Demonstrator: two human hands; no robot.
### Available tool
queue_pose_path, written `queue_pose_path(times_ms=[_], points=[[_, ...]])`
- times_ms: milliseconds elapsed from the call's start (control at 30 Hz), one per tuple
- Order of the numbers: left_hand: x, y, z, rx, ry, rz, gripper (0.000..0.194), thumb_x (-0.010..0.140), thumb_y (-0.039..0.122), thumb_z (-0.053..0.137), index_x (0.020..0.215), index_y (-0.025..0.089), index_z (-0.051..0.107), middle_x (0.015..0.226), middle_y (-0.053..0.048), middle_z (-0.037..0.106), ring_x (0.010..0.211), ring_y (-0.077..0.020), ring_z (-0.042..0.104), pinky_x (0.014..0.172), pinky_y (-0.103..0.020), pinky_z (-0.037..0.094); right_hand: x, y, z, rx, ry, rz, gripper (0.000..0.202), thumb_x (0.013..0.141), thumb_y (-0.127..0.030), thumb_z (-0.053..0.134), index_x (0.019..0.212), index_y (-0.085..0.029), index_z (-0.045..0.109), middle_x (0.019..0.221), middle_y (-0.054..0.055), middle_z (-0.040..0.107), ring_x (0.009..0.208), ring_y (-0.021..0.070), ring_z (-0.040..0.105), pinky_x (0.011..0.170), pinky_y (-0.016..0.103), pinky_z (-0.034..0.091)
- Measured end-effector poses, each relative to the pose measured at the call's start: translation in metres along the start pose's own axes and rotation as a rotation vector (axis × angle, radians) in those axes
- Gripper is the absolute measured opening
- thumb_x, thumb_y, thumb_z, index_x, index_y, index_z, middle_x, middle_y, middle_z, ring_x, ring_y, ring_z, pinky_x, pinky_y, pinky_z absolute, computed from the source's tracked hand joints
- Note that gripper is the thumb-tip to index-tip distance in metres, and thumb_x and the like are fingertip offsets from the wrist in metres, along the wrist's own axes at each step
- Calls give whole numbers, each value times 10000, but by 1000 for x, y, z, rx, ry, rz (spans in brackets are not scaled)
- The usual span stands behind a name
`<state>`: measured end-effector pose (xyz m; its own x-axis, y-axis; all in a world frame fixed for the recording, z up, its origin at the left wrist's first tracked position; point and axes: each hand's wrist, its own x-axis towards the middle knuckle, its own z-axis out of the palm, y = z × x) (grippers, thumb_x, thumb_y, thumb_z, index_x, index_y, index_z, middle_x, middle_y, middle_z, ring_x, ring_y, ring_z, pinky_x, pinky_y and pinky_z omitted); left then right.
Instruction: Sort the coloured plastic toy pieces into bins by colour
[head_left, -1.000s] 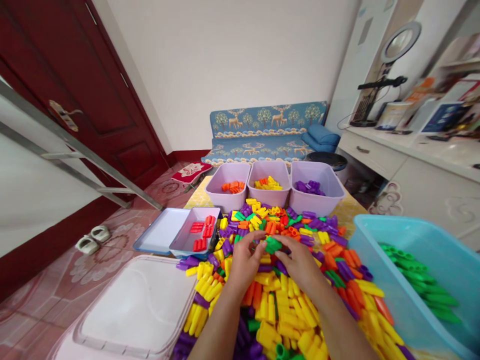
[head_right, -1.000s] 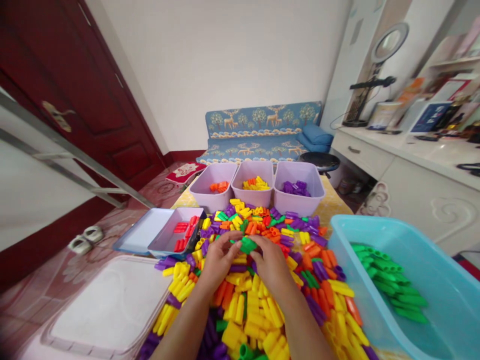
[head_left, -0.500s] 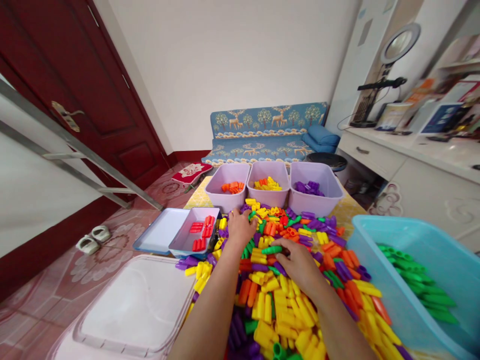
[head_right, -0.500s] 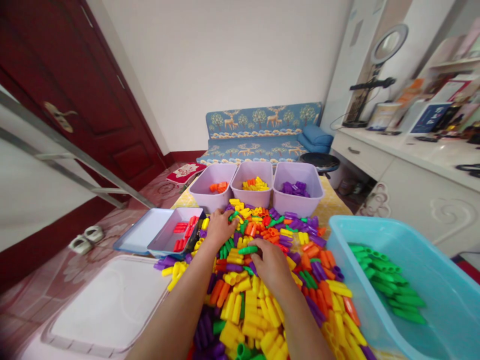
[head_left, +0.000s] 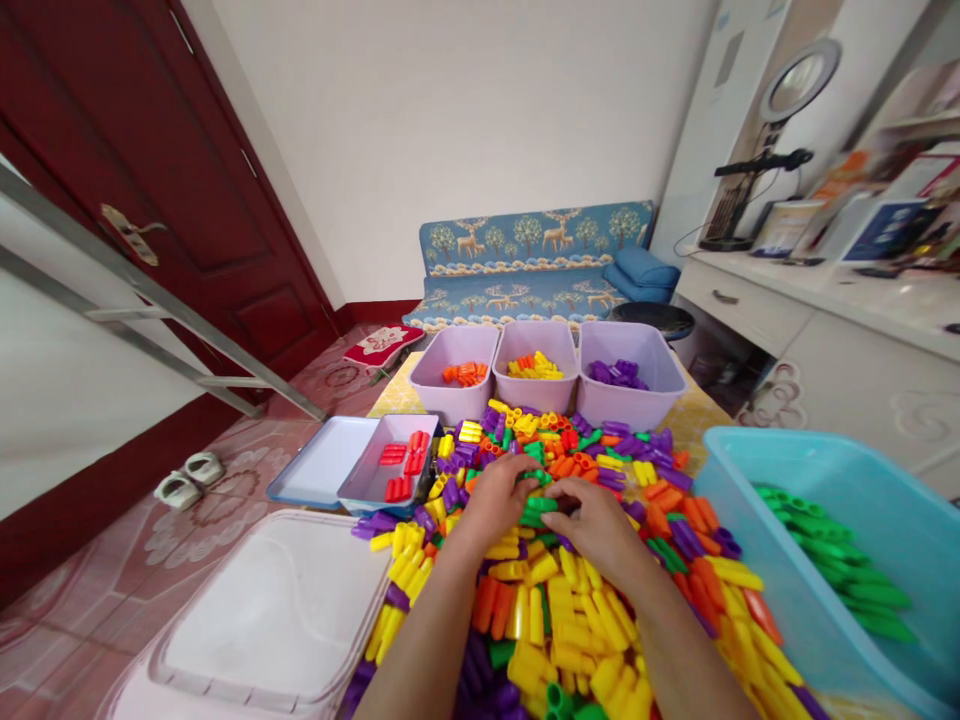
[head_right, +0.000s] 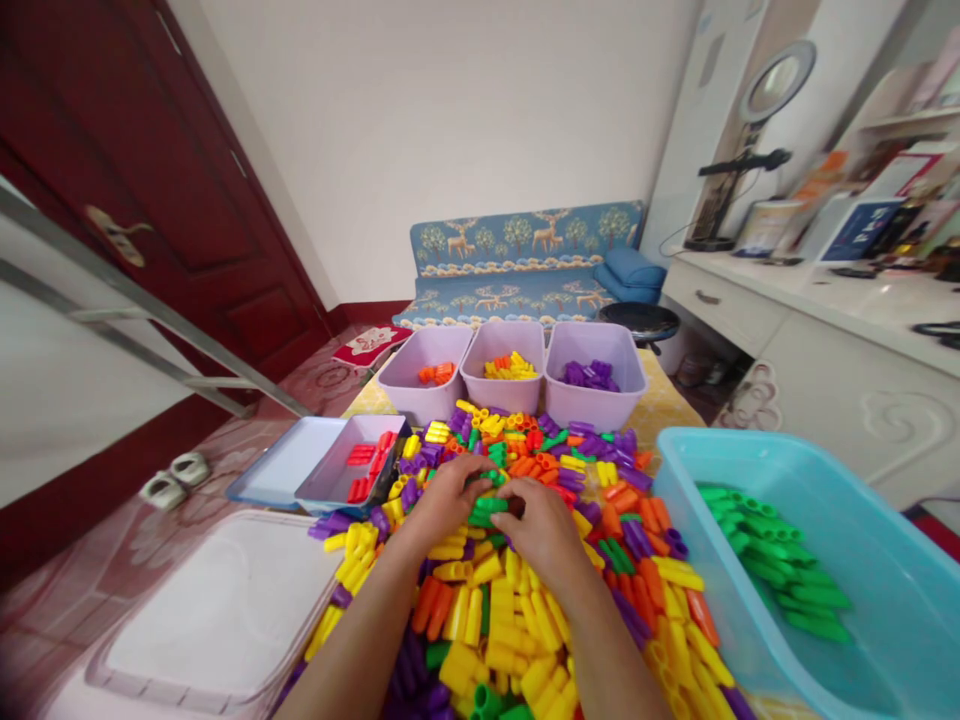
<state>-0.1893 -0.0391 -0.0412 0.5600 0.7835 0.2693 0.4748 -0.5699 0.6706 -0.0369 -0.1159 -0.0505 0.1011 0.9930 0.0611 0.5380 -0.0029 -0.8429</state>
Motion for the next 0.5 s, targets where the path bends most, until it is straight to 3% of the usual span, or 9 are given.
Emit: queue_pose_path(times_ms=[200, 333, 500], points=[[-17, 0, 5, -550, 276, -144, 197, 872, 270, 504, 992, 147, 602, 894, -44, 661, 843, -178, 610, 772, -268, 463, 2, 0, -1, 198, 72, 8, 187, 685, -202, 590, 866, -184, 634, 792, 21, 681, 726, 184, 639, 681, 297, 490], [-15, -2, 2, -775, 264, -160, 237, 879, 321, 516, 1023, 149, 594, 955, -53, 671, 895, -186, 614, 792, -269, 464, 2, -5, -1, 225, 126, 27, 221, 692, -258, 595, 895, -171, 618, 847, 53, 692, 758, 203, 644, 718, 333, 500], [-17, -2, 3, -716, 226, -127, 249, 892, 339, 517, 1036, 156, 605, 1001, -56, 672, 937, -186, 608, 828, -271, 459, 2, -10, 3, 344, 143, -3, 280, 717, -311, 588, 958, -169, 597, 904, 74, 690, 823, 211, 654, 771, 348, 507]])
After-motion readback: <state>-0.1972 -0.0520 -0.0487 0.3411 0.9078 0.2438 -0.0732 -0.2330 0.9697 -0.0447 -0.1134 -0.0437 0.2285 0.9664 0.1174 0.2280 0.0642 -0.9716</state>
